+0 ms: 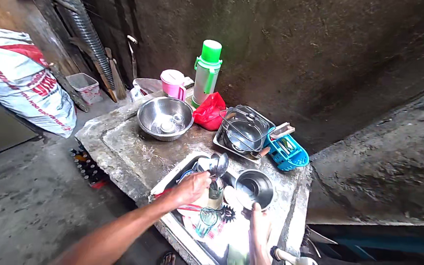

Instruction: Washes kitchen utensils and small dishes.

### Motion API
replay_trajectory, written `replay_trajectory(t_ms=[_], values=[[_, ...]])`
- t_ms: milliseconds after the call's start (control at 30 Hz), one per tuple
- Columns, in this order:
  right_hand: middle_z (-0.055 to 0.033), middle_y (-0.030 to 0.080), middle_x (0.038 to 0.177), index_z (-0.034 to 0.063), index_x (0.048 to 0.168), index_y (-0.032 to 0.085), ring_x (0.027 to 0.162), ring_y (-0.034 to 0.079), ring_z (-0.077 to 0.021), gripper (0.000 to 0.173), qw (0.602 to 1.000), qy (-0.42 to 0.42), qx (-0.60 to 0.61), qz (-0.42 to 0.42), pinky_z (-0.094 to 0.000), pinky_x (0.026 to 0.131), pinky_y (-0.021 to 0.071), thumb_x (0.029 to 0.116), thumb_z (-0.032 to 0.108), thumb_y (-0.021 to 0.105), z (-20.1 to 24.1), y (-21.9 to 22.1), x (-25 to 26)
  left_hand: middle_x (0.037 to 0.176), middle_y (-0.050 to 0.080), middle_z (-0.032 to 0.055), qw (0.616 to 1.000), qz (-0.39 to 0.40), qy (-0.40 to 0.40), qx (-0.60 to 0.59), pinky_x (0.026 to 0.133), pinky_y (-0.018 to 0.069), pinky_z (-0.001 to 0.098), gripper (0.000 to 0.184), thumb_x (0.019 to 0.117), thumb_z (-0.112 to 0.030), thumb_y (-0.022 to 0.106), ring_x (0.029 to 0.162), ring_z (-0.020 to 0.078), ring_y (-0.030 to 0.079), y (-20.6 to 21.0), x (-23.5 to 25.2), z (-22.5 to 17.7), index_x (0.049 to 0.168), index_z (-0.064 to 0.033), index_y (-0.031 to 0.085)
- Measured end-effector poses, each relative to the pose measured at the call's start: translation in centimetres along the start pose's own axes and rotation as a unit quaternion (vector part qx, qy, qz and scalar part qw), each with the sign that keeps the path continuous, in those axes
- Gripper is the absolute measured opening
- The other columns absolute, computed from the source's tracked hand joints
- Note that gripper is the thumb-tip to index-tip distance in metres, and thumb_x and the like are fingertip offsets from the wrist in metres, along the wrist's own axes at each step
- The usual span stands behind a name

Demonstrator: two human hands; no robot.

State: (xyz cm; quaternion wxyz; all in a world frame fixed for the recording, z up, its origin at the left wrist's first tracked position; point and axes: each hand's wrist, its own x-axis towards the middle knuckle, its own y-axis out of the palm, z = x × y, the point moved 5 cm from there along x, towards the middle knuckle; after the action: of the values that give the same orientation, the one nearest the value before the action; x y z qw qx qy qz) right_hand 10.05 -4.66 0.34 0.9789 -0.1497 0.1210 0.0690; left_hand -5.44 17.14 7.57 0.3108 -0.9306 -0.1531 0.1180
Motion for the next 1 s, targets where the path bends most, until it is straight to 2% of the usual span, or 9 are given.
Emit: replay_trajectory(t_ms=[167,300,433,533,633,700,800,900,1000], values=[[-0.0139,0.072,0.08,-0.0014,0.112,0.067,0.062,0.071,-0.0223,0.024,0.972,-0.03,-0.199,0.121,-0.0433,0.062,0.0612,0.1007,0.018,0.058,5.6,4.8,-1.7,0.111,0.066,0.0216,0.942,0.029,0.158,0.295,0.088,0.0525,0.0562,0.028,0.1055,-0.011,0.043,0.106,0.0415,0.065,-5.5,-1.7,-2.2,0.122,-0.0044,0.065],[-0.012,0.067,0.063,-0.0061,0.108,0.06,0.047,0.065,-0.0179,0.019,0.967,0.029,-0.143,0.208,-0.0331,0.047,0.0572,0.1031,0.011,0.052,7.0,8.1,-4.4,0.118,0.063,0.0275,0.879,0.099,0.126,0.448,0.09,0.0503,0.0563,0.027,0.1024,-0.001,0.042,0.113,0.0454,0.06,-4.9,-0.9,-3.4,0.115,0.008,0.063],[-0.0137,0.068,0.064,-0.0057,0.111,0.056,0.047,0.067,-0.0201,0.016,0.966,0.085,-0.091,0.228,-0.0325,0.046,0.0581,0.1024,0.008,0.053,6.5,8.9,-6.1,0.121,0.06,0.0301,0.798,0.204,0.115,0.555,0.1,0.0455,0.0546,0.023,0.099,0.006,0.044,0.119,0.045,0.056,-3.0,0.4,-3.9,0.103,0.013,0.065],[-0.0156,0.066,0.063,-0.0077,0.112,0.052,0.046,0.066,-0.0207,0.015,0.972,0.125,-0.014,0.198,-0.0322,0.045,0.0576,0.1035,0.004,0.05,5.8,7.3,-7.0,0.125,0.059,0.0292,0.743,0.233,0.165,0.606,0.11,0.0346,0.0591,0.021,0.0972,0.006,0.048,0.124,0.0455,0.052,-1.5,0.9,-5.6,0.106,0.0118,0.067],[-0.0151,0.063,0.063,-0.0092,0.121,0.049,0.046,0.064,-0.019,0.02,0.977,0.142,0.06,0.148,-0.031,0.046,0.0564,0.1048,0.003,0.046,4.2,4.4,-7.9,0.142,0.051,0.0333,0.712,0.258,0.216,0.616,0.123,0.0152,0.0627,0.032,0.1005,0.006,0.042,0.141,0.0485,0.041,0.2,0.5,-8.1,0.125,0.0173,0.058],[-0.0144,0.063,0.062,-0.0086,0.119,0.049,0.046,0.064,-0.0185,0.018,0.979,0.149,0.098,0.096,-0.0311,0.046,0.0564,0.1045,0.003,0.046,2.1,1.6,-7.8,0.147,0.048,0.0338,0.732,0.2,0.328,0.563,0.125,0.0192,0.0575,0.036,0.1031,0.006,0.036,0.144,0.0474,0.039,1.1,0.1,-9.8,0.132,0.0178,0.053],[-0.0132,0.064,0.058,-0.0069,0.107,0.051,0.045,0.064,-0.0181,0.012,0.976,0.172,0.13,0.025,-0.0303,0.044,0.0558,0.1032,0.004,0.048,-1.5,-1.9,-7.8,0.14,0.059,0.0219,0.778,0.043,0.48,0.404,0.117,0.0393,0.0515,0.029,0.1053,-0.002,0.04,0.136,0.0383,0.053,1.0,-0.8,-11.9,0.126,0.0023,0.059],[-0.0129,0.065,0.06,-0.0074,0.105,0.053,0.047,0.065,-0.0178,0.015,0.971,0.199,0.127,-0.036,-0.0301,0.045,0.0561,0.1042,0.007,0.048,-4.8,-4.2,-8.2,0.137,0.063,0.0127,0.845,-0.08,0.472,0.237,0.113,0.045,0.0484,0.028,0.1068,-0.02,0.049,0.133,0.0304,0.057,-0.2,-2.1,-12.1,0.129,-0.012,0.065],[-0.0141,0.066,0.064,-0.0079,0.115,0.051,0.05,0.067,-0.0193,0.02,0.963,0.219,0.138,-0.071,-0.0323,0.049,0.058,0.1063,0.01,0.048,-8.3,-5.3,-8.1,0.134,0.066,0.0108,0.903,-0.163,0.381,0.114,0.108,0.0502,0.0409,0.031,0.1037,-0.026,0.054,0.128,0.0245,0.06,-0.4,-3.2,-8.3,0.126,-0.0122,0.07]])
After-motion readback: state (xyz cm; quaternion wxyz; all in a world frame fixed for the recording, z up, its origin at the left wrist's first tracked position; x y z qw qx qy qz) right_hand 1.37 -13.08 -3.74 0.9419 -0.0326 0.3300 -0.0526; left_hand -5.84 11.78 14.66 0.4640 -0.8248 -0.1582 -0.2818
